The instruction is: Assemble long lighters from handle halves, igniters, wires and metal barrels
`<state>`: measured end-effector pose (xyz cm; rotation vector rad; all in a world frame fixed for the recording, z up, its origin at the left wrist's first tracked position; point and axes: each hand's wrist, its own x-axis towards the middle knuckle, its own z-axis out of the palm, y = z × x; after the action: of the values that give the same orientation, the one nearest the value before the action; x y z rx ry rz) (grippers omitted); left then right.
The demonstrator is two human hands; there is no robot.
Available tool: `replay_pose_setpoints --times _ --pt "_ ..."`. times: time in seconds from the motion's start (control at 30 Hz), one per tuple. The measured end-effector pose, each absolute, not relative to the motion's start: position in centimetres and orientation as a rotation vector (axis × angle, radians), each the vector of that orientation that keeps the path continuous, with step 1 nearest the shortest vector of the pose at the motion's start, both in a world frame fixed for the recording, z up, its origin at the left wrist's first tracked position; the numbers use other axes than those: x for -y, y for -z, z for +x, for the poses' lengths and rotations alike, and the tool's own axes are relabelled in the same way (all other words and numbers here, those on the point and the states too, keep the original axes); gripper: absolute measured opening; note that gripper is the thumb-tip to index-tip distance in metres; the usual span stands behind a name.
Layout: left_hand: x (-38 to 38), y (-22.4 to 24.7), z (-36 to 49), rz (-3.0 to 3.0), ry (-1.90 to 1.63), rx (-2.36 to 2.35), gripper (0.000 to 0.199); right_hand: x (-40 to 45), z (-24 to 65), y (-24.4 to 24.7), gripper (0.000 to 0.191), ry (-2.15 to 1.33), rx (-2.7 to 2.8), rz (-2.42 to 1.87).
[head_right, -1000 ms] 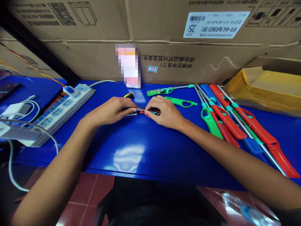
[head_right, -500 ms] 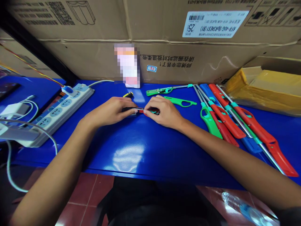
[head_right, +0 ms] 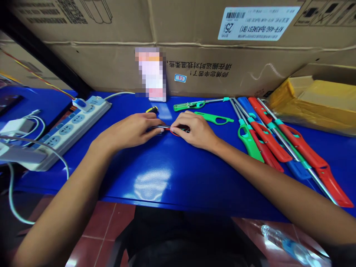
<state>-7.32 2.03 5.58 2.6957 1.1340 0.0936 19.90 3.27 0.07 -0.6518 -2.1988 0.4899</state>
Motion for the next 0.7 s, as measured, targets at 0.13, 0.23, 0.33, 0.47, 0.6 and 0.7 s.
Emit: replay_pose_setpoints --times 0.13,0.23,0.33,0.47,0.6,0.7 --pt "-1.8 -5.7 -7.2 2.691 -0.061 -1.15 0.045 -3.2 19.9 -0.2 0.013 -0.507 2.202 -0.657" --pt "-1.7 -5.7 -7.1 2.684 -0.049 -1.177 0.047 -3.3 19.9 -0.2 0.013 -0.5 2.213 -0.642" --pt "-1.5 -5.7 -7.1 2.7 -0.042 -1.215 0.047 -3.3 19.9 -0.1 0.012 -0.484 2.214 -0.623" --pt "-1.1 -5.8 -6.8 2.759 -0.039 -1.271 0.046 -3.1 19.9 -0.2 0.01 -0.471 2.228 -0.626" --pt "-0.7 -6.0 -6.4 2.774 -0.02 -1.302 0.048 -3.1 19.9 -0.2 0.012 -0.469 2.24 -0.625" --pt "-0.6 -6.1 -6.3 2.771 -0.025 -1.311 0.05 -3.1 19.8 -0.1 0.011 -0.459 2.234 -0.61"
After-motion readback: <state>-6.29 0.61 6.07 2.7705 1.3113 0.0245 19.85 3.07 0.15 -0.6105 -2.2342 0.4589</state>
